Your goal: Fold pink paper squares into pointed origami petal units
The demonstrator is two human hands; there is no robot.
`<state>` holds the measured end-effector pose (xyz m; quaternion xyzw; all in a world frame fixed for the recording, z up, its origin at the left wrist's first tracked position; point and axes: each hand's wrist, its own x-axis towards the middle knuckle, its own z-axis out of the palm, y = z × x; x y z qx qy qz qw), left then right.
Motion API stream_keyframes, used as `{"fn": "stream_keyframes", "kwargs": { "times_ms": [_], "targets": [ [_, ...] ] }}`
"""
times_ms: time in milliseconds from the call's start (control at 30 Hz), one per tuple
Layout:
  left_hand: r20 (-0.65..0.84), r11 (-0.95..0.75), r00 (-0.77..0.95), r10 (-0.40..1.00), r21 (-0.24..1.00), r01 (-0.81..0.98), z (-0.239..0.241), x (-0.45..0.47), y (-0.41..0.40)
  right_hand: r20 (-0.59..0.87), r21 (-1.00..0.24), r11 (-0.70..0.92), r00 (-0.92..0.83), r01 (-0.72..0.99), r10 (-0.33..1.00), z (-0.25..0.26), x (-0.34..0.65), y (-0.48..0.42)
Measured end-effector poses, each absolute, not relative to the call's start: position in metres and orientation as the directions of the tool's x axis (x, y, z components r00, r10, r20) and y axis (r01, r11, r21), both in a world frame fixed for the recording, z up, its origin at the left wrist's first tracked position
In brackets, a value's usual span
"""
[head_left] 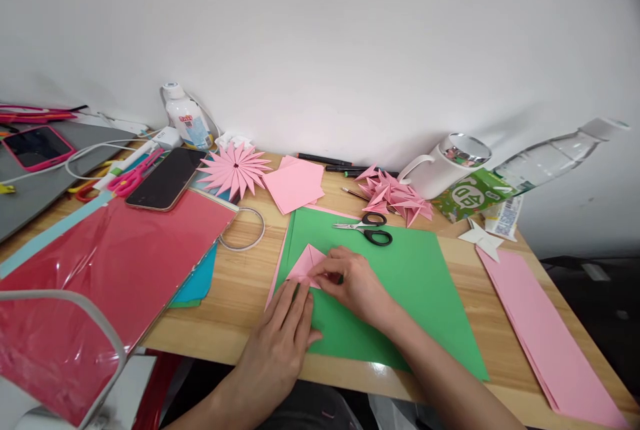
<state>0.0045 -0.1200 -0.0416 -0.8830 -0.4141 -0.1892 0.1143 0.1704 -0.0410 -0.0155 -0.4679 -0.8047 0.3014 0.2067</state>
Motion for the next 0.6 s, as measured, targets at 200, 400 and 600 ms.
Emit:
{"fn": "stream_keyframes", "kwargs": {
  "times_ms": [200, 400, 600],
  "targets": [
    [0.439, -0.587, 0.544, 0.716, -0.045, 0.809, -0.048, 0.0069, -0.1244, 0.058, -0.687, 0.382, -0.477, 0.619, 0.877, -0.0137, 0.1689, -0.0404],
    [0.44, -0.574, 0.53, 0.725, -0.038, 0.818, -0.0432, 0.0064, -0.1242, 0.031, -0.689, 0.363, -0.474, 0.628, 0.88, -0.0129, 0.1684, -0.0404],
    [0.409, -0.592, 0.551, 0.728, -0.033, 0.805, -0.0418, 0.0033, -0.1245, 0.04, -0.693, 0.37, -0.48, 0.618, 0.876, -0.0154, 0.1697, -0.0408]
  ]
}}
